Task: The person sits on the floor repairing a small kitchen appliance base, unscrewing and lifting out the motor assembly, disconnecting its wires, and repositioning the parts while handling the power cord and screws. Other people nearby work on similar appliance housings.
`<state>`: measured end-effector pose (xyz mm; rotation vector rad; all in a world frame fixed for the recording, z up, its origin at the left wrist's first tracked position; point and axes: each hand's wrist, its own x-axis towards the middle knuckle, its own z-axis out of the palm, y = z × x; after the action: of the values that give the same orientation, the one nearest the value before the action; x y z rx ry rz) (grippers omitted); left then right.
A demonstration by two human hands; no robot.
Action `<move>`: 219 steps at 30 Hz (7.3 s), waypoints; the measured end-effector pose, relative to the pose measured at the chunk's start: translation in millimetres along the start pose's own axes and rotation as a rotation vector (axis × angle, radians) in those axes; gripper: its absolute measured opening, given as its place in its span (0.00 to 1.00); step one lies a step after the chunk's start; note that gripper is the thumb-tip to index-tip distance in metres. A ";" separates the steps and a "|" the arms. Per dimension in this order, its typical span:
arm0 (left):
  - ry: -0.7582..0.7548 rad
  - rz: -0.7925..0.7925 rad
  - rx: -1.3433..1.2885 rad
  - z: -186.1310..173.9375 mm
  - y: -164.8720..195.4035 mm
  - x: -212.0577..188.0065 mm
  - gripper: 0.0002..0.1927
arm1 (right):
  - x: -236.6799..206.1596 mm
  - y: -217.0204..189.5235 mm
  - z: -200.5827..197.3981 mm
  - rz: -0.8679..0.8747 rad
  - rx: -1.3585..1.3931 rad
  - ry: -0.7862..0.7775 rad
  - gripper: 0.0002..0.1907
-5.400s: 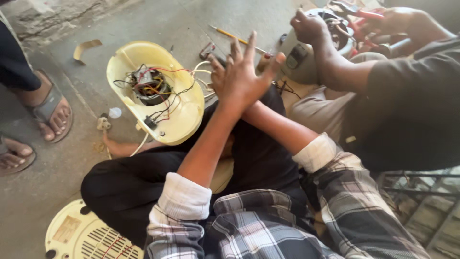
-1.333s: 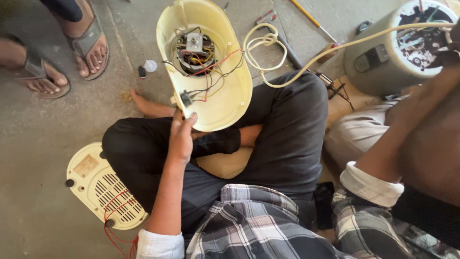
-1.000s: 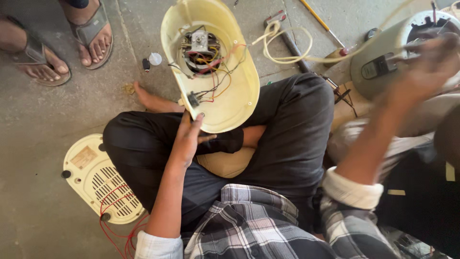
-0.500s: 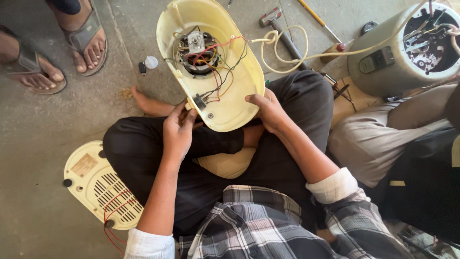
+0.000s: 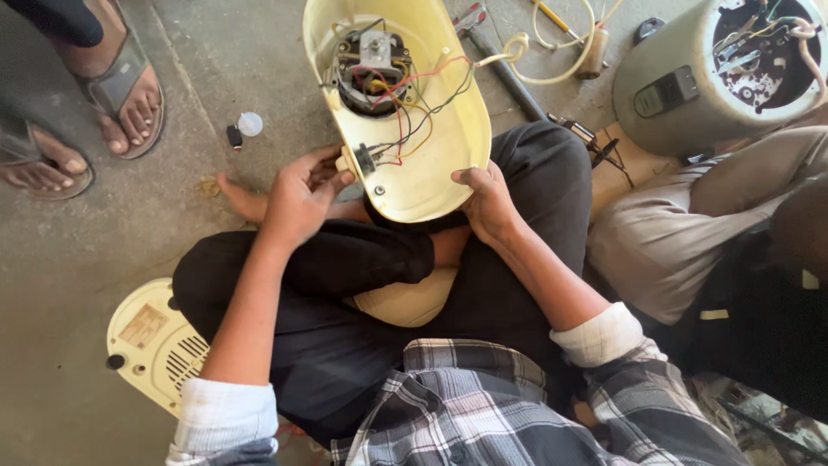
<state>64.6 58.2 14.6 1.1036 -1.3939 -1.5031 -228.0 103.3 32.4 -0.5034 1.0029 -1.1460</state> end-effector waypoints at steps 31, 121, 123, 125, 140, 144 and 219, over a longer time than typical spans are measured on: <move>-0.074 -0.012 0.580 -16.4 36.3 -1.7 0.16 | -50.3 -4.2 56.9 0.098 -0.177 -0.478 0.35; 0.011 0.141 0.442 8.9 21.7 -19.3 0.13 | -55.6 21.4 -13.6 0.309 -0.499 0.027 0.34; 0.042 0.269 0.540 9.6 27.7 -21.5 0.13 | -51.3 25.8 -5.6 0.315 -0.421 -0.005 0.33; 0.058 0.350 0.620 10.5 33.0 -24.6 0.13 | -45.6 29.8 -0.2 0.273 -0.331 -0.039 0.33; 0.059 0.288 0.539 21.9 2.5 -32.1 0.15 | -44.9 37.8 -7.1 0.168 -0.188 -0.073 0.32; 0.047 -0.210 -0.184 39.6 -28.0 -24.4 0.21 | -48.5 38.4 -5.3 0.184 -0.183 -0.082 0.31; 0.141 -0.403 -0.441 72.0 -17.6 -51.9 0.24 | -77.2 48.4 -24.8 0.109 -0.229 -0.009 0.34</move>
<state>12.2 130.9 2.4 1.2171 -0.7154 -1.8604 -229.8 195.7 13.0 -0.6274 1.1473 -0.9356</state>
